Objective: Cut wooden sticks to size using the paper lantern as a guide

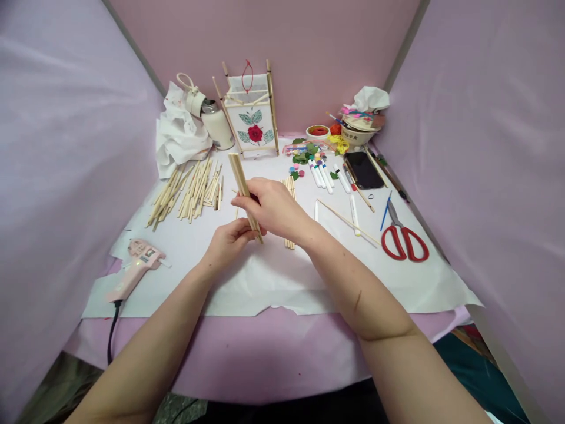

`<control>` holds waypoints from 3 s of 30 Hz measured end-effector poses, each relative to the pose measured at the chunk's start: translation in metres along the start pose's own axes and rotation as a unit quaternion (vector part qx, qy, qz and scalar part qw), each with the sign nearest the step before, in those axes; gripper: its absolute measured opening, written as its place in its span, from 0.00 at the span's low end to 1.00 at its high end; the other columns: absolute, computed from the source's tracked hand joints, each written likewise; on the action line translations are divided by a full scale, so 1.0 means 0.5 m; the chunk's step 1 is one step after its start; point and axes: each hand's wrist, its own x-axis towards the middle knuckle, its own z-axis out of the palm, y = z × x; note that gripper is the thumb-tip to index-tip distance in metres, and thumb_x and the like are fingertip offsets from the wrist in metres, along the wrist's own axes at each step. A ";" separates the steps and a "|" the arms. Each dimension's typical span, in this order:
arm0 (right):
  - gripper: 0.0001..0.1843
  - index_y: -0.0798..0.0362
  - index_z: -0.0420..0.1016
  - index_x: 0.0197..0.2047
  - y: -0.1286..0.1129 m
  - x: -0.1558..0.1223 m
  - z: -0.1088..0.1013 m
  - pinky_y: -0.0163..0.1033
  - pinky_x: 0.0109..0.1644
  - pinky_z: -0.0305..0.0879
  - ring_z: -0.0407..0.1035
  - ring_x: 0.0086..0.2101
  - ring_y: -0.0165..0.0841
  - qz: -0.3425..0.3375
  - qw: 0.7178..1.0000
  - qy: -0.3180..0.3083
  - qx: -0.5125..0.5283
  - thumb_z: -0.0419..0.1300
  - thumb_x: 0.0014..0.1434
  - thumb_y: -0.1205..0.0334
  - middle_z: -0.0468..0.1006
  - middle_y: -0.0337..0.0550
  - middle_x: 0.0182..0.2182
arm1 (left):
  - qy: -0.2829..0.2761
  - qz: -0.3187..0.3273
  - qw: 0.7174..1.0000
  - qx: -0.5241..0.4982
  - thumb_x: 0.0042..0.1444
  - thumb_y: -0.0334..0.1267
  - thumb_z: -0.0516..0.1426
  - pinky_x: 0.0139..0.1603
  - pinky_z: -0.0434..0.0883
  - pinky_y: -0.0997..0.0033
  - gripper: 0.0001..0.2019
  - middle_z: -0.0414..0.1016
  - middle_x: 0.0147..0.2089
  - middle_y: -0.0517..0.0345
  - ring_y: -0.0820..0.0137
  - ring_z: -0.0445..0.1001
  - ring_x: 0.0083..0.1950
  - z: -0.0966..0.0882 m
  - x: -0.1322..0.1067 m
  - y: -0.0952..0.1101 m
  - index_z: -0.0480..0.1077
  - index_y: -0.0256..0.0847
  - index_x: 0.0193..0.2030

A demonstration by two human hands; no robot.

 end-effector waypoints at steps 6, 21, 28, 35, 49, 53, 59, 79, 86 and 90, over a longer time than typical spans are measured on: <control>0.08 0.55 0.73 0.31 0.009 0.003 0.001 0.35 0.36 0.57 0.65 0.30 0.29 -0.007 1.000 -0.012 0.003 0.57 0.59 0.61 0.72 0.37 0.28 | 0.015 0.019 1.000 -0.014 0.58 0.33 0.54 0.48 0.74 0.64 0.09 0.80 0.41 0.57 0.67 0.78 0.43 0.011 0.001 -0.013 0.74 0.40 0.43; 0.07 0.56 0.73 0.31 0.006 0.001 -0.003 0.35 0.36 0.57 0.66 0.31 0.29 -0.035 0.998 -0.046 -0.013 0.57 0.59 0.63 0.72 0.39 0.29 | 0.038 0.019 0.999 -0.025 0.57 0.34 0.56 0.46 0.74 0.63 0.06 0.80 0.39 0.57 0.67 0.78 0.41 0.026 -0.001 -0.021 0.74 0.40 0.39; 0.07 0.55 0.72 0.31 0.003 -0.001 -0.006 0.35 0.36 0.57 0.65 0.31 0.29 -0.034 0.998 -0.051 -0.002 0.57 0.59 0.63 0.72 0.38 0.29 | 0.026 0.023 0.999 0.006 0.57 0.33 0.55 0.48 0.72 0.64 0.07 0.80 0.40 0.57 0.66 0.78 0.43 0.029 -0.003 -0.019 0.74 0.40 0.40; 0.09 0.54 0.70 0.28 -0.002 -0.005 0.003 0.35 0.36 0.57 0.63 0.30 0.28 -0.076 0.995 -0.058 0.023 0.56 0.60 0.64 0.70 0.37 0.28 | 0.069 0.056 0.995 0.033 0.59 0.36 0.54 0.44 0.73 0.67 0.06 0.80 0.39 0.58 0.67 0.77 0.40 0.029 -0.007 -0.020 0.73 0.41 0.39; 0.09 0.52 0.75 0.42 -0.005 -0.007 -0.004 0.37 0.36 0.62 0.66 0.32 0.31 -0.048 0.999 -0.014 0.009 0.58 0.60 0.61 0.74 0.41 0.34 | 0.029 0.023 0.999 -0.002 0.59 0.35 0.53 0.48 0.71 0.66 0.08 0.80 0.41 0.56 0.65 0.77 0.44 0.030 -0.007 -0.026 0.73 0.41 0.40; 0.14 0.51 0.73 0.50 -0.024 -0.009 -0.014 0.38 0.37 0.65 0.67 0.36 0.32 -0.066 0.995 0.045 0.067 0.57 0.61 0.60 0.75 0.43 0.39 | 0.025 0.012 1.000 0.009 0.60 0.36 0.52 0.49 0.70 0.65 0.08 0.80 0.42 0.57 0.65 0.77 0.45 0.027 -0.008 -0.020 0.73 0.42 0.40; 0.10 0.52 0.77 0.42 -0.034 -0.010 -0.010 0.39 0.43 0.68 0.72 0.39 0.34 -0.043 0.984 0.098 0.139 0.56 0.61 0.60 0.78 0.44 0.40 | 0.019 0.026 0.999 0.030 0.59 0.35 0.52 0.48 0.70 0.65 0.09 0.79 0.41 0.57 0.64 0.76 0.45 0.025 -0.010 -0.015 0.74 0.43 0.40; 0.10 0.55 0.77 0.34 -0.042 0.011 -0.026 0.35 0.34 0.63 0.69 0.31 0.31 -0.041 0.993 0.051 0.094 0.57 0.60 0.59 0.78 0.41 0.31 | 0.000 0.039 0.999 -0.027 0.59 0.35 0.52 0.48 0.70 0.66 0.09 0.79 0.41 0.55 0.66 0.76 0.44 0.024 -0.005 -0.015 0.73 0.39 0.41; 0.09 0.54 0.78 0.36 -0.041 0.011 -0.025 0.34 0.30 0.60 0.65 0.26 0.28 -0.044 0.993 0.063 0.094 0.58 0.59 0.60 0.77 0.39 0.29 | 0.000 0.030 0.999 -0.038 0.59 0.34 0.51 0.52 0.70 0.66 0.11 0.79 0.44 0.54 0.66 0.76 0.48 0.035 -0.005 -0.020 0.73 0.39 0.43; 0.08 0.55 0.78 0.35 -0.022 0.014 -0.037 0.34 0.31 0.62 0.66 0.27 0.28 -0.033 0.989 0.075 0.122 0.58 0.58 0.61 0.78 0.40 0.29 | -0.007 0.032 0.999 -0.002 0.59 0.32 0.50 0.50 0.70 0.68 0.10 0.79 0.42 0.56 0.68 0.77 0.46 0.031 0.000 -0.015 0.72 0.39 0.41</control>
